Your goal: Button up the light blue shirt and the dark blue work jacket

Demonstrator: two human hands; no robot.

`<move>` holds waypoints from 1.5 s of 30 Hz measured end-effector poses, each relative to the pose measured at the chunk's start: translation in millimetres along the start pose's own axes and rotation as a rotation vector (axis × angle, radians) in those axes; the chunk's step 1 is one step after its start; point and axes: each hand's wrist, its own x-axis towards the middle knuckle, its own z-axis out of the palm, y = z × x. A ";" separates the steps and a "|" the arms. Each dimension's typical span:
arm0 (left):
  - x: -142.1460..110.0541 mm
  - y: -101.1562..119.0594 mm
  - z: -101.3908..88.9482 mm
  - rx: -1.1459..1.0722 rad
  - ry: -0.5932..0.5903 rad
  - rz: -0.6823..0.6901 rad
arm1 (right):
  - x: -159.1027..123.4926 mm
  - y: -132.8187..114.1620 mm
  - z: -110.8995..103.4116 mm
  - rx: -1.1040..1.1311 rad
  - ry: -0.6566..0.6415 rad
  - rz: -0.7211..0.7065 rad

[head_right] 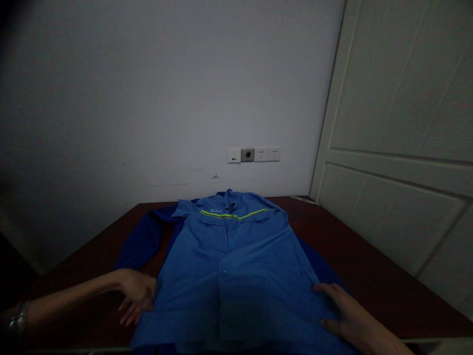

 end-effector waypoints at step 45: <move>133.8 -44.5 -62.3 -0.031 0.580 -0.248 | 186.0 -7.1 -13.9 -0.228 0.267 0.052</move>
